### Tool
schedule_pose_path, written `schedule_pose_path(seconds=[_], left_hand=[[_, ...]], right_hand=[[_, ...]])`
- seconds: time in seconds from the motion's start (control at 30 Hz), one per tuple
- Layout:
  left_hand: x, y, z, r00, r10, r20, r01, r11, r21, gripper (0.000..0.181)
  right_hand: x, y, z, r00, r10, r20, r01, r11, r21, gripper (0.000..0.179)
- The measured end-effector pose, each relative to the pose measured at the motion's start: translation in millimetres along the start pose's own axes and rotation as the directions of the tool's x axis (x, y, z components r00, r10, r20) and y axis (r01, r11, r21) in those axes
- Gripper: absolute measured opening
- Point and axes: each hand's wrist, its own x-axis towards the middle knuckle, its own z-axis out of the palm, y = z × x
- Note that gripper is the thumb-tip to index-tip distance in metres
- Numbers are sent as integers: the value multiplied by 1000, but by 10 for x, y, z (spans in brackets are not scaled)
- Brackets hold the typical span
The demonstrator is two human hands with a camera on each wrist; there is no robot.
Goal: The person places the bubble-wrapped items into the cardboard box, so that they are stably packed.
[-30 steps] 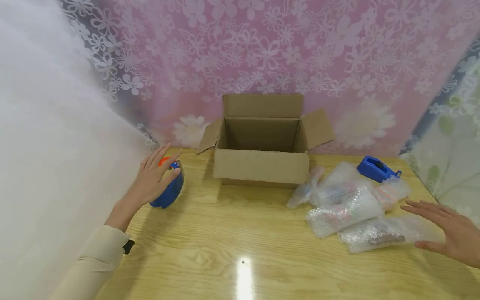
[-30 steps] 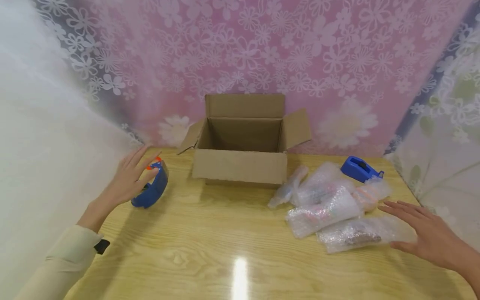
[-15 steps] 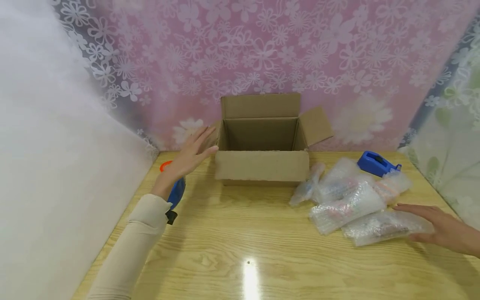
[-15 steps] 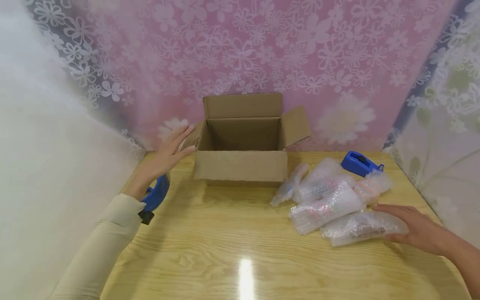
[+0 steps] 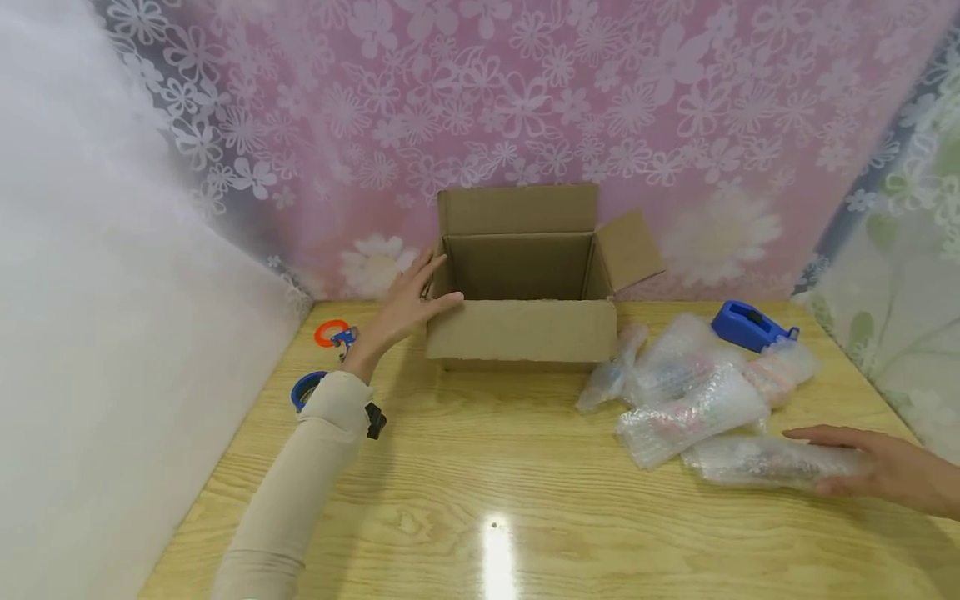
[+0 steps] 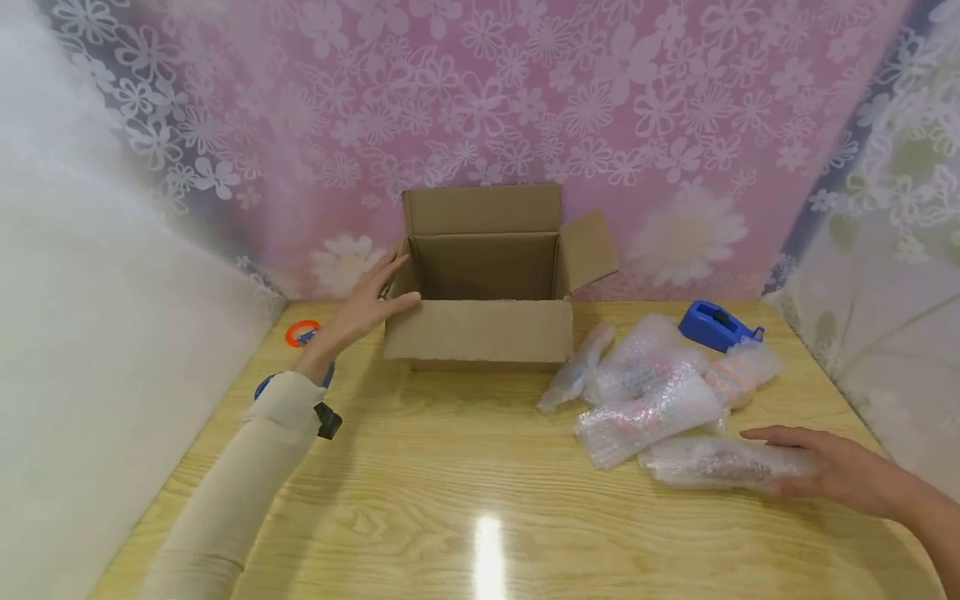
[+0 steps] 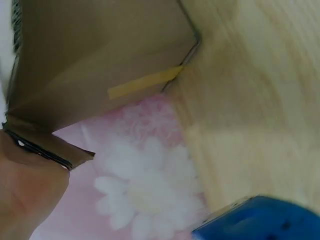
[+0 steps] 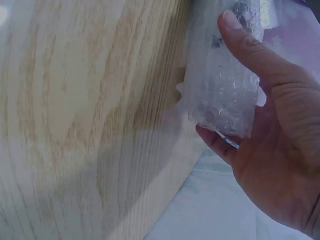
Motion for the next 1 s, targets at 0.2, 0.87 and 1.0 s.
schedule_pose_path(seconds=[0.2, 0.87, 1.0], left_hand=[[-37, -114, 141, 999, -30, -39, 23, 983, -181, 95], [-102, -64, 295, 991, -38, -131, -22, 905, -425, 87], [-177, 99, 237, 992, -45, -116, -8, 905, -424, 86]], right_hand=[[-94, -59, 26, 998, 18, 53, -23, 997, 80, 56], [-269, -288, -73, 994, 109, -7, -109, 993, 45, 48], [-283, -366, -125, 992, 92, -86, -89, 995, 40, 48]])
